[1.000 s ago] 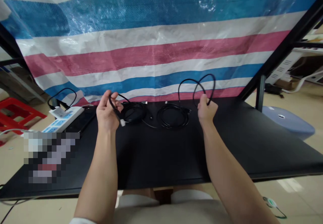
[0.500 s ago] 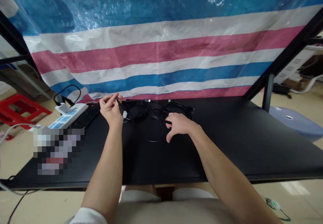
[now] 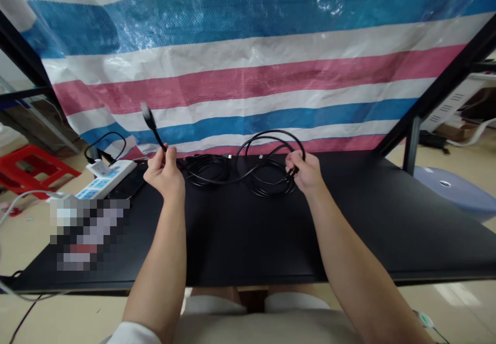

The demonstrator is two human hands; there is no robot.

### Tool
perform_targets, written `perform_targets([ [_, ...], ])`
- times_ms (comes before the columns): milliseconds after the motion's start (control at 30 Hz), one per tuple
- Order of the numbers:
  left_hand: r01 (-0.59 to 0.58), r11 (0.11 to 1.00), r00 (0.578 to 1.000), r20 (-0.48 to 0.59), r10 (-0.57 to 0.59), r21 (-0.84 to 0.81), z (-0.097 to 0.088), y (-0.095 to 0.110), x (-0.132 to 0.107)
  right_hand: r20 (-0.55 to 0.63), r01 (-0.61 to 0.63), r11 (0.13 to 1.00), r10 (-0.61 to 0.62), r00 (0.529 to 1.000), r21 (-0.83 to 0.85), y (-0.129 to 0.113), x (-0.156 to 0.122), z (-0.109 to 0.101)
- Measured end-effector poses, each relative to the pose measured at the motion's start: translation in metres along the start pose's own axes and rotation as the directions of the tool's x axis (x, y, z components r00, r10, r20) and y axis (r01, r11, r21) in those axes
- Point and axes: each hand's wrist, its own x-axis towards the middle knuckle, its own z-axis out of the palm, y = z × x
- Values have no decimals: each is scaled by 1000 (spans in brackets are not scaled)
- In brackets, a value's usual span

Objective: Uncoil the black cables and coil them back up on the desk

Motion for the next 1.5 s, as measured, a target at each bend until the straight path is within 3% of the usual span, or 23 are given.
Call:
perform_targets([
  [100,209,968,977,74,-200,-139,6,2,-5,-54,-29,966,44,998,256,3,6,-11],
  [167,413,888,903,215,-371,-202,12,1,-13,-42,-73,938,92,995,339,3,6,-10],
  [233,542,813,825,319,-466,-213,18,0,-22,-35,-123,911,149,988,393,3,5,-5],
  [300,556,813,795,392,-462,-170,21,1,-32,-61,-138,891,182,981,433,3,4,0],
  [400,456,883,786,517,-339,-114,20,7,-43,-151,-84,896,165,975,436,4,4,8],
  [533,369,927,703,674,-228,-71,16,19,-53,-320,71,971,6,947,229,5,2,20],
  [600,412,911,672,686,-280,-32,17,22,-56,-393,141,990,-133,910,-7,5,-2,25],
  [667,556,831,618,673,-406,-9,19,25,-57,-382,178,951,-266,885,-251,7,-7,29],
  [700,652,758,560,672,-484,3,20,25,-57,-341,189,921,-309,888,-342,8,-10,30],
  [733,747,665,475,680,-559,25,21,26,-57,-285,199,892,-330,900,-405,9,-13,31],
  [800,883,453,243,704,-667,124,23,27,-57,-150,216,849,-323,934,-482,11,-17,32],
  [867,925,277,15,705,-709,260,23,27,-59,10,246,798,-288,958,-551,12,-20,33],
  [933,900,180,-161,687,-709,396,22,25,-62,194,314,717,-247,949,-622,11,-21,36],
  [1067,747,181,-396,647,-651,640,19,18,-67,514,489,547,-120,849,-680,9,-22,44],
  [1167,644,248,-493,640,-589,724,16,15,-69,591,546,478,-69,804,-688,10,-24,50],
  [1200,632,265,-503,646,-575,728,15,15,-69,587,548,468,-76,806,-693,11,-25,52],
  [1267,642,282,-482,662,-574,713,14,17,-67,545,529,471,-116,830,-706,12,-26,53],
  [1333,687,282,-400,673,-623,669,16,20,-63,466,482,513,-172,868,-710,13,-26,52],
  [1367,720,286,-329,674,-661,632,17,21,-61,408,448,554,-203,890,-702,14,-25,51],
  [1400,756,303,-232,671,-705,580,18,21,-59,340,407,608,-229,912,-681,14,-24,49],
  [1433,790,338,-102,652,-751,512,20,20,-56,270,361,672,-241,932,-646,14,-23,47],
  [1500,815,469,232,550,-802,340,21,16,-52,155,249,796,-195,968,-552,15,-21,43],
])
